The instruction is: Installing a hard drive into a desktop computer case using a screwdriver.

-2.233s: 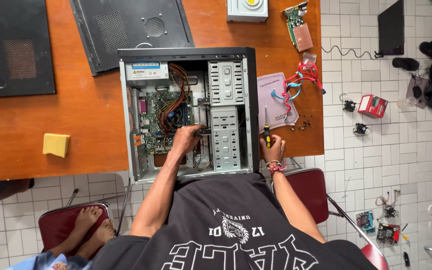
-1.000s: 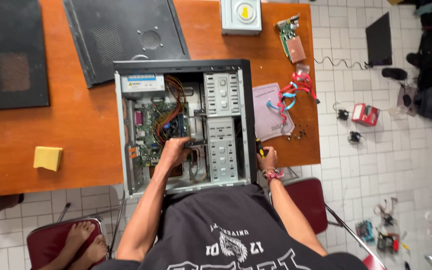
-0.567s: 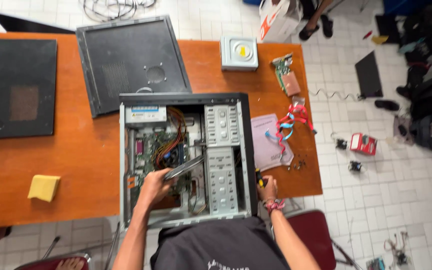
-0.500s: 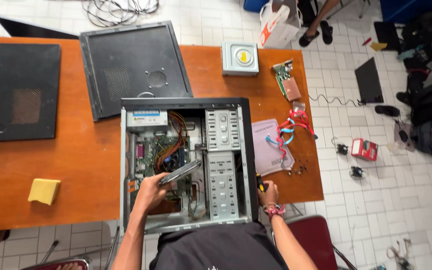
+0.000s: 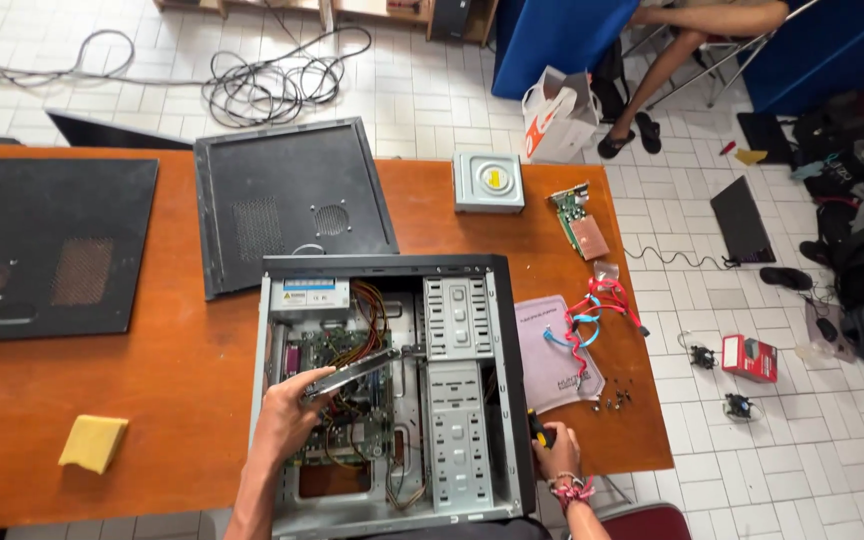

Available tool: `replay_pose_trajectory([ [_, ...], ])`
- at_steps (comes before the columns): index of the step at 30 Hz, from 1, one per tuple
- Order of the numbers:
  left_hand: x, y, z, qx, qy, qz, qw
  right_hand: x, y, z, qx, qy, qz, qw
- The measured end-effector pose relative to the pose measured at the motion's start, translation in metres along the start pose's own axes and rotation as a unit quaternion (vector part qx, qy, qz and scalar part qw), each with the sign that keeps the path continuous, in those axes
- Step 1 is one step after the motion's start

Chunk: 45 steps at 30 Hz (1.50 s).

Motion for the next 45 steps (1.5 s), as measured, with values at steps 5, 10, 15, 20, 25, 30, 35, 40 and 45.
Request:
replay_pose_trajectory([
  [5, 0.015, -0.003, 0.007, -0.008, 0.005, 0.004, 1.0, 0.003, 0.008, 0.005, 0.0, 0.018, -0.004, 1.0],
  [10, 0.024, -0.001, 0.006, -0.015, 0.017, -0.001, 1.0, 0.005, 0.002, 0.002, -0.001, -0.003, 0.015, 1.0],
  [15, 0.029, -0.01, 0.021, -0.001, 0.018, 0.035, 0.999, -0.008, -0.024, -0.014, -0.039, -0.05, 0.096, 0.993],
  [20, 0.03, -0.015, 0.028, -0.013, 0.027, 0.044, 0.999, -0.007, -0.017, -0.011, -0.017, -0.043, 0.088, 0.995],
  [25, 0.028, 0.017, 0.015, -0.018, 0.037, 0.059, 0.997, -0.001, 0.011, 0.006, 0.027, 0.02, 0.0, 0.999],
  [30, 0.04, 0.022, 0.02, -0.012, 0.005, 0.018, 1.0, -0.012, -0.003, -0.007, 0.018, 0.024, -0.038, 0.999],
  [35, 0.053, 0.039, 0.013, -0.037, -0.054, -0.039, 0.997, -0.008, -0.002, -0.008, 0.005, 0.029, -0.041, 0.999],
  [40, 0.064, 0.059, 0.004, -0.062, -0.092, -0.096, 0.989, -0.008, -0.002, -0.006, 0.0, 0.038, -0.068, 0.997],
  [45, 0.073, 0.056, 0.011, -0.038, -0.102, -0.152, 0.982, -0.014, -0.015, -0.015, 0.029, 0.051, -0.052, 0.997],
])
Point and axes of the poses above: each hand's wrist, its own x-axis towards the middle knuckle, its own z-axis out of the palm, y = z × x, the point moved 1 cm from there along x, towards the middle knuckle, and after that the axes turned 2 degrees about -y, right-handed, at the moved point
